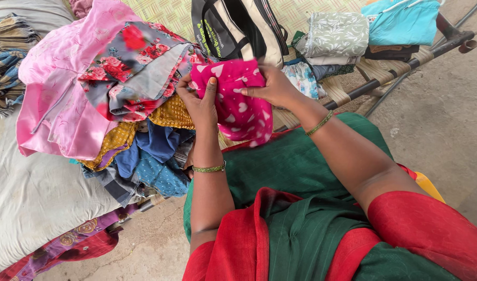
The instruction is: The person folds a series of small clothing items, including patterned fabric, a brown pair of shorts, and various floral and solid-colored pieces, by hand on their lap.
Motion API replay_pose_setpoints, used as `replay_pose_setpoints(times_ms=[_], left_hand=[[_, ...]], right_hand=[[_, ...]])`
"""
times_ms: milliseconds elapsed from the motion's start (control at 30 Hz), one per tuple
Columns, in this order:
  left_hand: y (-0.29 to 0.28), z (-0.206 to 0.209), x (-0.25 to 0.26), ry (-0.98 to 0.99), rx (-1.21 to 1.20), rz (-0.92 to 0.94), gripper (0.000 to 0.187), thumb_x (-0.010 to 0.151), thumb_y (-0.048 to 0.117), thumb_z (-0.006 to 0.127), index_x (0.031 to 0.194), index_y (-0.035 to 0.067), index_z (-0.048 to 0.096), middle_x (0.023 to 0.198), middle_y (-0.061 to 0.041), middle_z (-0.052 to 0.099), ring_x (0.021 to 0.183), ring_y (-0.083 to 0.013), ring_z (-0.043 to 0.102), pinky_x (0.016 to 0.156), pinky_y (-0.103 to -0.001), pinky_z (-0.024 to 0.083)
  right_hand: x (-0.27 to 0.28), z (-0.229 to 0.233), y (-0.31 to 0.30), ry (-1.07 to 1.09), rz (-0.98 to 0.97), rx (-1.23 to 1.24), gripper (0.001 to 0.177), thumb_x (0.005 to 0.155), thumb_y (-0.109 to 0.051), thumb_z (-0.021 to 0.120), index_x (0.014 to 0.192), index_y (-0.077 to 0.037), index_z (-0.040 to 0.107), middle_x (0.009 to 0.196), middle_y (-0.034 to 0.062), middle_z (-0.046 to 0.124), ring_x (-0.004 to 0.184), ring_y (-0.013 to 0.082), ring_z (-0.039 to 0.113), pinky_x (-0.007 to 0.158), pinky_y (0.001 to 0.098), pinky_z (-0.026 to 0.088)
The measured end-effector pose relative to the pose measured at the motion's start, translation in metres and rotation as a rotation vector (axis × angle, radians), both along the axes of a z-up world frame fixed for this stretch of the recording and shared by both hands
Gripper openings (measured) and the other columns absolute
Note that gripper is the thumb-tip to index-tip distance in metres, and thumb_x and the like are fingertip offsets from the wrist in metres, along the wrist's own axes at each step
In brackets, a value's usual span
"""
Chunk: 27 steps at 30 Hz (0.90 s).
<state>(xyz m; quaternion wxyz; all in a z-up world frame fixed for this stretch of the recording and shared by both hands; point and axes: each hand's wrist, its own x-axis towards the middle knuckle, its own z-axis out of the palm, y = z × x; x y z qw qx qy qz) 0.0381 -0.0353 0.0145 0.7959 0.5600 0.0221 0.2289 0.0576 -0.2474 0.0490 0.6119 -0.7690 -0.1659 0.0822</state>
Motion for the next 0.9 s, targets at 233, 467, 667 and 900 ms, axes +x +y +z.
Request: replay_pose_setpoints(times_ms=[233, 467, 667, 900], left_hand=[[0.0, -0.005, -0.004, -0.014, 0.11, -0.109, 0.034, 0.105, 0.002, 0.077, 0.132, -0.004, 0.057, 0.121, -0.01, 0.065, 0.115, -0.0156, 0.062, 0.106, -0.029, 0.05], [0.002, 0.039, -0.019, 0.084, -0.053, -0.317, 0.062, 0.083, 0.013, 0.083, 0.134, 0.018, 0.049, 0.116, -0.005, 0.066, 0.103, -0.0145, 0.066, 0.088, -0.028, 0.056], [0.021, 0.0, -0.014, 0.374, 1.053, 0.034, 0.044, 0.091, 0.025, 0.091, 0.126, 0.023, 0.065, 0.114, -0.011, 0.068, 0.108, -0.0232, 0.066, 0.094, -0.036, 0.056], [0.004, 0.007, -0.008, -0.055, -0.102, -0.233, 0.106, 0.076, 0.04, 0.092, 0.155, 0.027, 0.022, 0.148, -0.002, 0.048, 0.136, -0.0246, 0.054, 0.111, -0.042, 0.049]], right_hand=[[-0.006, 0.025, -0.013, -0.726, -0.009, -0.209, 0.04, 0.083, -0.023, 0.088, 0.119, -0.009, 0.074, 0.131, 0.012, 0.065, 0.13, 0.0316, 0.061, 0.131, 0.0532, 0.026], [-0.004, 0.01, -0.019, -0.229, 0.088, 0.055, 0.091, 0.078, -0.025, 0.09, 0.15, -0.005, 0.039, 0.138, 0.0109, 0.059, 0.13, 0.0229, 0.058, 0.111, 0.037, 0.048], [0.017, -0.011, -0.036, -0.428, -0.051, -0.074, 0.1, 0.087, -0.023, 0.09, 0.159, -0.005, 0.024, 0.152, 0.0145, 0.047, 0.142, 0.0261, 0.051, 0.118, 0.0404, 0.045], [0.009, -0.014, -0.028, -0.046, 0.186, 0.254, 0.072, 0.091, -0.011, 0.083, 0.15, -0.007, 0.043, 0.142, 0.0091, 0.057, 0.135, 0.0212, 0.056, 0.114, 0.0421, 0.051]])
